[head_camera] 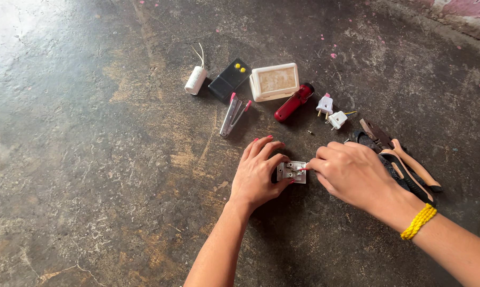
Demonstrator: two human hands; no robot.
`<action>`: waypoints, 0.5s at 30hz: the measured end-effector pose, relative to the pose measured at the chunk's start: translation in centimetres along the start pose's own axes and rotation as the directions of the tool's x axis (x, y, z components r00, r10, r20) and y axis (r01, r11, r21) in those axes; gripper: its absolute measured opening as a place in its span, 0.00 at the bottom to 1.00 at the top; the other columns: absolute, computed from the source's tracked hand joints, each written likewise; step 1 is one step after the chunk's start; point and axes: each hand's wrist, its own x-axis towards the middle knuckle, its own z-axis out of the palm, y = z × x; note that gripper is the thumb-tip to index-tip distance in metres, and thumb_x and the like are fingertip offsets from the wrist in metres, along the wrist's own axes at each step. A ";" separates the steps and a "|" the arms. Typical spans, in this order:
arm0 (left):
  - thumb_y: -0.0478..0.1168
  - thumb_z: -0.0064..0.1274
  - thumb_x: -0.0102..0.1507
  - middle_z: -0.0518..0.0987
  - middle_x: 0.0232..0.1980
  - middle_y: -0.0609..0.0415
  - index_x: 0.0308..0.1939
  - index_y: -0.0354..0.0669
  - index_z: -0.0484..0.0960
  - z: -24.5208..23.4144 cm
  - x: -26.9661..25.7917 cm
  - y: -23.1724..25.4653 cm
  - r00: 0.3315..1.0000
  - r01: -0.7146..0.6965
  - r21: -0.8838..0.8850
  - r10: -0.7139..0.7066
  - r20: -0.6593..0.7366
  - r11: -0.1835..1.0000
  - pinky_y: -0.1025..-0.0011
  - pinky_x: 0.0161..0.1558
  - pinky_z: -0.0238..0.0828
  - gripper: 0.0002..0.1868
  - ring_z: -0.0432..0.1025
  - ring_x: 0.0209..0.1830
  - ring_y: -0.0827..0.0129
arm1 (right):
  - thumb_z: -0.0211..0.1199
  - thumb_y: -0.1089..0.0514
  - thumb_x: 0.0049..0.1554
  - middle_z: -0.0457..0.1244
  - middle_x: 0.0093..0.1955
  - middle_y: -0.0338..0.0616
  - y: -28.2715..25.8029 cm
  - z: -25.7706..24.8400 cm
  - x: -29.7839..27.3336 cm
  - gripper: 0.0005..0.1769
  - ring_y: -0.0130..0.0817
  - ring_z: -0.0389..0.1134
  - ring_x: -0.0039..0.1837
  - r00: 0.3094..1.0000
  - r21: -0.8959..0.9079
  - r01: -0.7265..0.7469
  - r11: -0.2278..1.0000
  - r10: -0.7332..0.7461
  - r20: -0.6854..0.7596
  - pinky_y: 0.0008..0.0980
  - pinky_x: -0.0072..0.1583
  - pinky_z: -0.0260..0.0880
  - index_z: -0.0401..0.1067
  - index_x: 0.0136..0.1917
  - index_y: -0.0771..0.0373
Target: The person assembles a white electrical socket by inserting metal pins and tightening screws with a screwdriver. They handle the socket parts and tools on the floor, securing the internal components.
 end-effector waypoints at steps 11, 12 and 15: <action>0.50 0.70 0.50 0.74 0.65 0.54 0.46 0.49 0.84 0.0 0.0 0.0 1.000 0.009 -0.009 -0.009 0.003 1.000 0.53 0.77 0.48 0.23 0.59 0.75 0.55 | 0.64 0.60 0.47 0.65 0.33 0.39 -0.9 0.6 1.0 0.02 0.34 0.68 0.41 0.944 -0.350 0.319 0.881 -0.327 0.038 0.33 0.40 0.66 0.74 0.32 0.56; 0.49 0.69 0.50 0.74 0.65 0.54 0.46 0.48 0.84 0.0 0.0 0.0 1.000 0.011 -0.015 -0.011 0.001 1.000 0.53 0.77 0.48 0.23 0.59 0.75 0.55 | 0.63 0.61 0.47 0.65 0.33 0.39 -1.0 0.8 1.2 0.04 0.33 0.68 0.40 0.925 -0.394 0.372 0.841 -0.370 0.085 0.32 0.39 0.65 0.73 0.31 0.56; 0.45 0.67 0.50 0.75 0.65 0.54 0.46 0.49 0.85 0.2 0.0 0.0 1.000 0.007 0.000 -0.007 -0.016 1.000 0.53 0.77 0.49 0.20 0.59 0.75 0.54 | 0.62 0.61 0.47 0.64 0.31 0.39 -1.5 1.5 1.7 0.07 0.32 0.67 0.37 0.855 -0.479 0.504 0.718 -0.494 0.160 0.30 0.36 0.64 0.72 0.28 0.58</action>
